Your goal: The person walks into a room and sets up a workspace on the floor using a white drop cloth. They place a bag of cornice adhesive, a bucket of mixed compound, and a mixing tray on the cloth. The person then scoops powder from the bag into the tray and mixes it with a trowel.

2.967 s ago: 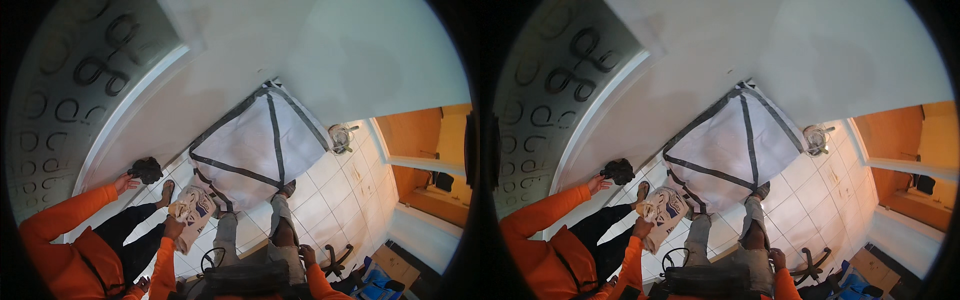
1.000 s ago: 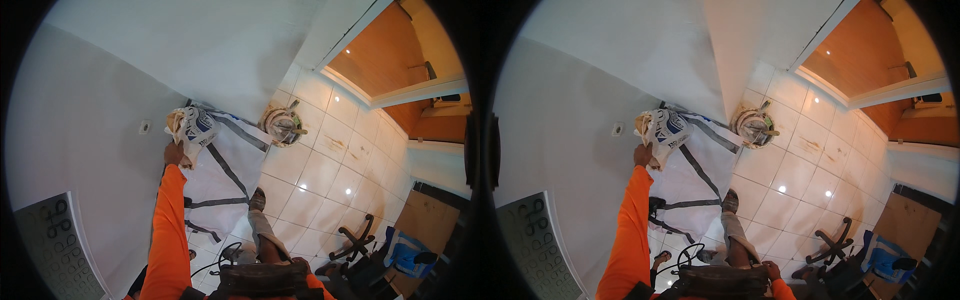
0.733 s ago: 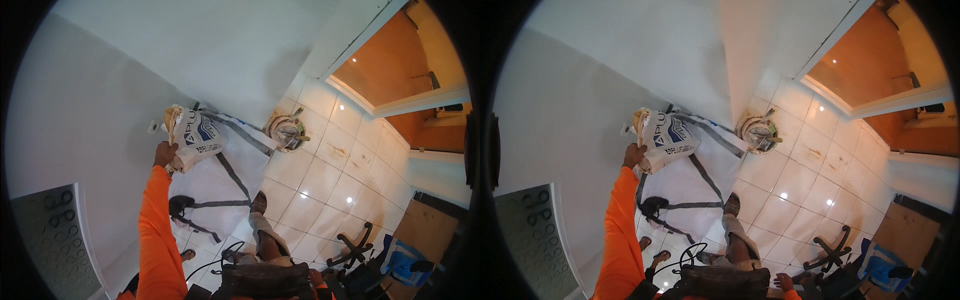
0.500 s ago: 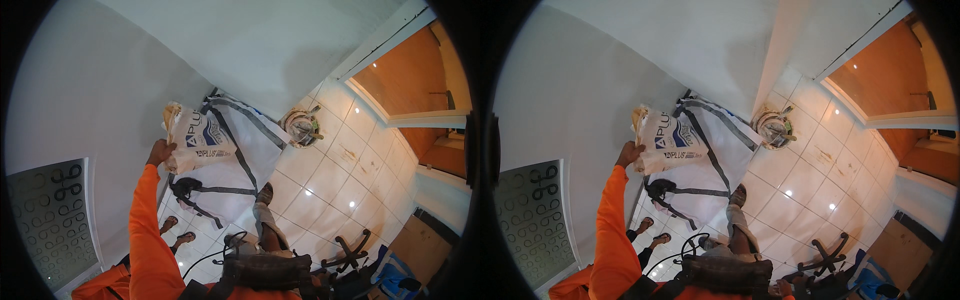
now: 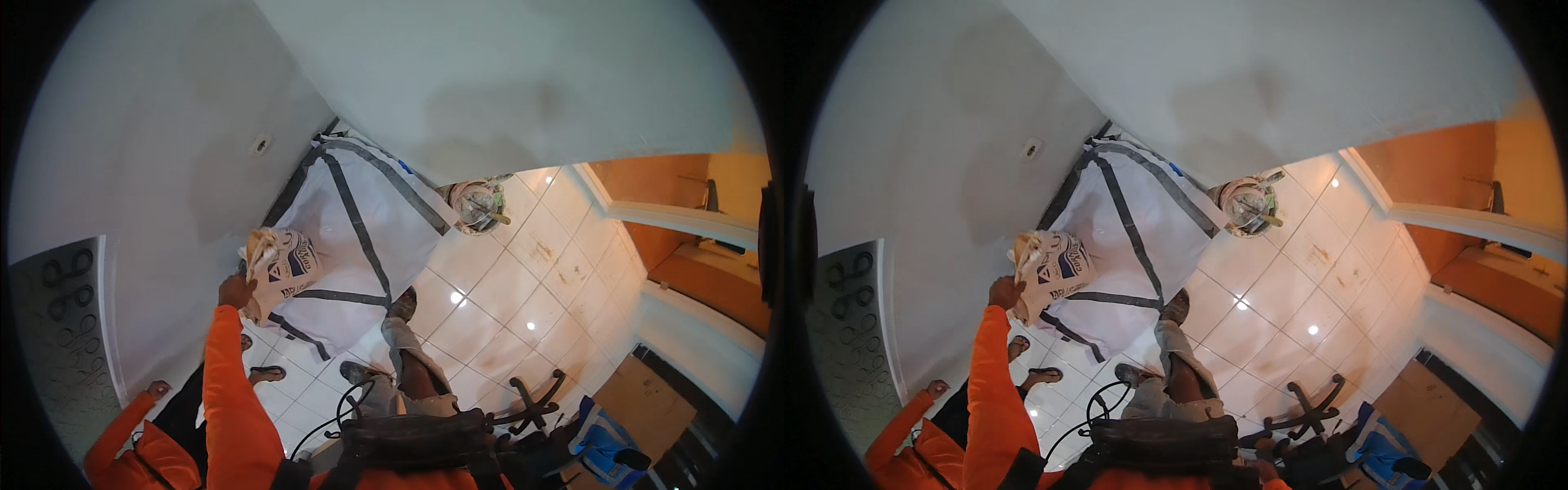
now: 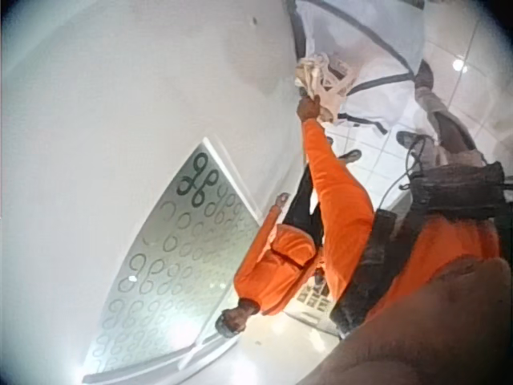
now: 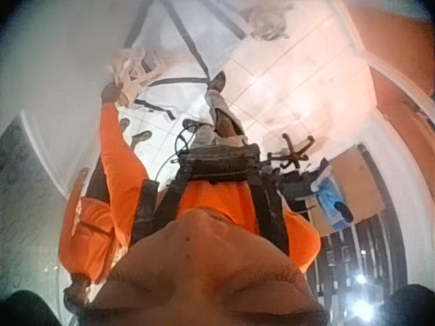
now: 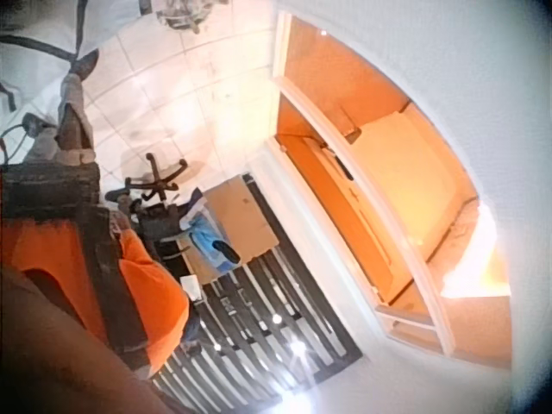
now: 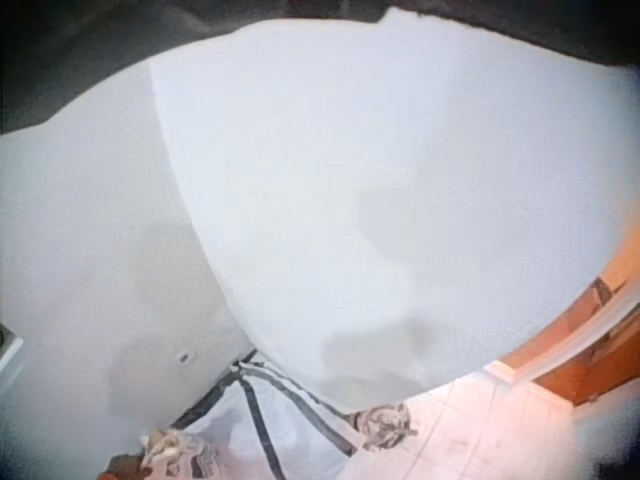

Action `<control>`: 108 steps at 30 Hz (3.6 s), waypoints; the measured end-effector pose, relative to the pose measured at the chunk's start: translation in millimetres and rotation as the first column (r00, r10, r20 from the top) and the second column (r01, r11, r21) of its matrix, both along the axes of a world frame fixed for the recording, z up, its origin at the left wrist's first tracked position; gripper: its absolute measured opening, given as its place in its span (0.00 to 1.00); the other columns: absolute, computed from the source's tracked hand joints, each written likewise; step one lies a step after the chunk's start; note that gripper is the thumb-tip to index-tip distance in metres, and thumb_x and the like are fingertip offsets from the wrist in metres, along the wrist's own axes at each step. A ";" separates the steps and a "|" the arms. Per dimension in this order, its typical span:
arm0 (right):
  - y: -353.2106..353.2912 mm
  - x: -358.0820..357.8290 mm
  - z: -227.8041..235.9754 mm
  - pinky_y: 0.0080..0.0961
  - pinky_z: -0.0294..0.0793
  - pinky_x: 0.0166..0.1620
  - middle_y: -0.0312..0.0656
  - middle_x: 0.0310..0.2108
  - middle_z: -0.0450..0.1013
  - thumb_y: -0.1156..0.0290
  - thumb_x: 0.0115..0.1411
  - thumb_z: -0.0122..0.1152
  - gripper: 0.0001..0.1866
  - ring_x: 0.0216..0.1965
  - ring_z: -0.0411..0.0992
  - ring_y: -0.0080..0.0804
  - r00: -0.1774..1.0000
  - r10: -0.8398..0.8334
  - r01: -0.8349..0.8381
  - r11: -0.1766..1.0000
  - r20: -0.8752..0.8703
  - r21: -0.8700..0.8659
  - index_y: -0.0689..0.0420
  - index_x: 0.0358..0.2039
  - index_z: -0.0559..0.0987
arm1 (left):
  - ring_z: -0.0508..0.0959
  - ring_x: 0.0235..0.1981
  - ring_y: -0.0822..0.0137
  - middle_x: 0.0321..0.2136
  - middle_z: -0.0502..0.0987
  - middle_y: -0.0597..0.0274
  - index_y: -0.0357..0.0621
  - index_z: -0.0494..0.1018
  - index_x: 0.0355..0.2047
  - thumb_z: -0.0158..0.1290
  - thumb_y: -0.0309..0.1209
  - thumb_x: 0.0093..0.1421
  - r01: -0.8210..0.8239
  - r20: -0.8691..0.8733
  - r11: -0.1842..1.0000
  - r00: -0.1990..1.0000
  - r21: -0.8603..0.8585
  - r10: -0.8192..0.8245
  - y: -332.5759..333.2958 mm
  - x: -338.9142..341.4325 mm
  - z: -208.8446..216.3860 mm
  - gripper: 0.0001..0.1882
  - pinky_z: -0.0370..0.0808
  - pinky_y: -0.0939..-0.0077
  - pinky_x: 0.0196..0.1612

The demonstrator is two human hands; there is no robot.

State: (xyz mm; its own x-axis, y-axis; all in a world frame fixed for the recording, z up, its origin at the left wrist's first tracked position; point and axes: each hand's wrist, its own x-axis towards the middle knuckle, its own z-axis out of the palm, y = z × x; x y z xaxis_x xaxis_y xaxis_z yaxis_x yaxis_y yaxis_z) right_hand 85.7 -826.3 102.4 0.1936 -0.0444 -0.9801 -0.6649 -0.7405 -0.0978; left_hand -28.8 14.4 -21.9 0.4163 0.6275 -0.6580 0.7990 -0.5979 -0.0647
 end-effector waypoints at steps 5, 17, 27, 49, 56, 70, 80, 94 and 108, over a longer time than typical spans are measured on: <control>-7.4 32.7 -0.1 0.32 0.79 0.40 0.45 0.42 0.78 0.65 0.66 0.54 0.17 0.40 0.79 0.33 0.988 0.150 -0.150 0.988 0.023 0.023 0.57 0.52 0.77 | 0.82 0.37 0.43 0.33 0.82 0.42 0.43 0.80 0.41 0.48 0.53 0.64 -0.319 0.031 0.945 0.948 0.064 0.318 -32.3 -103.7 -76.8 0.25 0.77 0.46 0.41; 25.1 26.0 -58.5 0.31 0.79 0.38 0.42 0.40 0.80 0.59 0.66 0.51 0.19 0.36 0.79 0.32 0.848 0.456 -0.519 0.817 0.270 0.250 0.55 0.51 0.79 | 0.62 0.63 0.46 0.61 0.61 0.52 0.48 0.59 0.61 0.63 0.35 0.52 -0.568 0.364 0.765 0.811 0.302 0.458 -87.2 -45.6 -2.5 0.38 0.59 0.49 0.64; 147.8 210.7 -179.5 0.30 0.74 0.34 0.39 0.37 0.79 0.55 0.61 0.56 0.20 0.33 0.75 0.31 0.950 0.125 -0.169 0.976 0.285 0.134 0.52 0.48 0.79 | 0.69 0.59 0.40 0.54 0.70 0.40 0.38 0.55 0.66 0.59 0.31 0.57 -0.708 0.368 0.558 0.426 -0.433 0.826 -411.7 -254.8 -92.8 0.39 0.65 0.55 0.63; 361.3 515.6 -394.1 0.37 0.75 0.44 0.42 0.36 0.71 0.63 0.63 0.56 0.13 0.37 0.69 0.36 0.790 -0.612 0.528 0.693 0.015 0.491 0.59 0.42 0.76 | 0.77 0.43 0.44 0.42 0.76 0.42 0.41 0.79 0.40 0.53 0.34 0.58 -0.929 -0.098 0.254 0.288 -0.268 0.952 -796.5 46.5 37.8 0.13 0.74 0.54 0.47; 333.4 527.2 -387.1 0.34 0.71 0.35 0.39 0.18 0.64 0.57 0.62 0.59 0.20 0.25 0.66 0.34 0.768 -0.634 0.599 0.666 -0.085 0.444 0.55 0.20 0.68 | 0.79 0.45 0.47 0.42 0.79 0.43 0.36 0.76 0.43 0.55 0.40 0.61 -0.829 0.117 0.453 0.440 -0.329 0.890 -770.1 59.7 36.9 0.19 0.75 0.55 0.47; 290.5 413.2 -195.1 0.30 0.70 0.37 0.37 0.19 0.66 0.54 0.59 0.65 0.21 0.26 0.66 0.32 0.786 -0.615 0.535 0.722 0.055 0.439 0.54 0.19 0.69 | 0.77 0.49 0.59 0.47 0.75 0.49 0.41 0.67 0.56 0.54 0.34 0.65 -0.597 0.115 -0.383 -0.629 -0.704 0.769 -697.8 81.2 22.7 0.21 0.75 0.63 0.51; 319.8 327.5 -62.8 0.27 0.63 0.41 0.33 0.32 0.74 0.50 0.64 0.54 0.17 0.38 0.69 0.27 0.938 -0.311 0.202 0.852 0.156 0.483 0.51 0.37 0.75 | 0.77 0.48 0.60 0.46 0.76 0.51 0.41 0.67 0.56 0.56 0.34 0.64 -0.009 -0.231 -0.337 -0.712 -0.941 0.663 -619.7 64.1 62.1 0.22 0.75 0.64 0.51; 504.6 252.7 -103.4 0.34 0.66 0.53 0.36 0.42 0.69 0.54 0.66 0.55 0.17 0.46 0.67 0.30 0.982 0.120 -0.185 0.764 0.146 0.618 0.52 0.48 0.73 | 0.78 0.46 0.61 0.44 0.76 0.54 0.40 0.67 0.56 0.58 0.33 0.62 -0.073 -0.174 -0.309 -0.697 -0.948 0.696 -602.4 107.0 69.6 0.24 0.76 0.65 0.50; 717.4 261.7 -315.5 0.31 0.69 0.38 0.31 0.30 0.64 0.57 0.65 0.58 0.11 0.34 0.68 0.26 0.938 0.343 -0.239 0.754 -0.057 0.611 0.49 0.39 0.73 | 0.80 0.38 0.63 0.43 0.78 0.56 0.44 0.70 0.56 0.59 0.33 0.63 -0.692 0.215 -0.159 -0.421 -0.704 0.881 -597.7 262.9 -85.5 0.22 0.78 0.67 0.42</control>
State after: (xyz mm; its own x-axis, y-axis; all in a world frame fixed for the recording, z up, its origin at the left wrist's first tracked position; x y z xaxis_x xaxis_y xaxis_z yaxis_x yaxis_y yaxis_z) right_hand 347.4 -108.8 -213.1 -0.0555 0.5814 -0.8117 -0.4712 -0.7320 -0.4921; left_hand 234.1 -583.3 -107.3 -0.2235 0.5599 -0.7978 0.1148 0.8280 0.5489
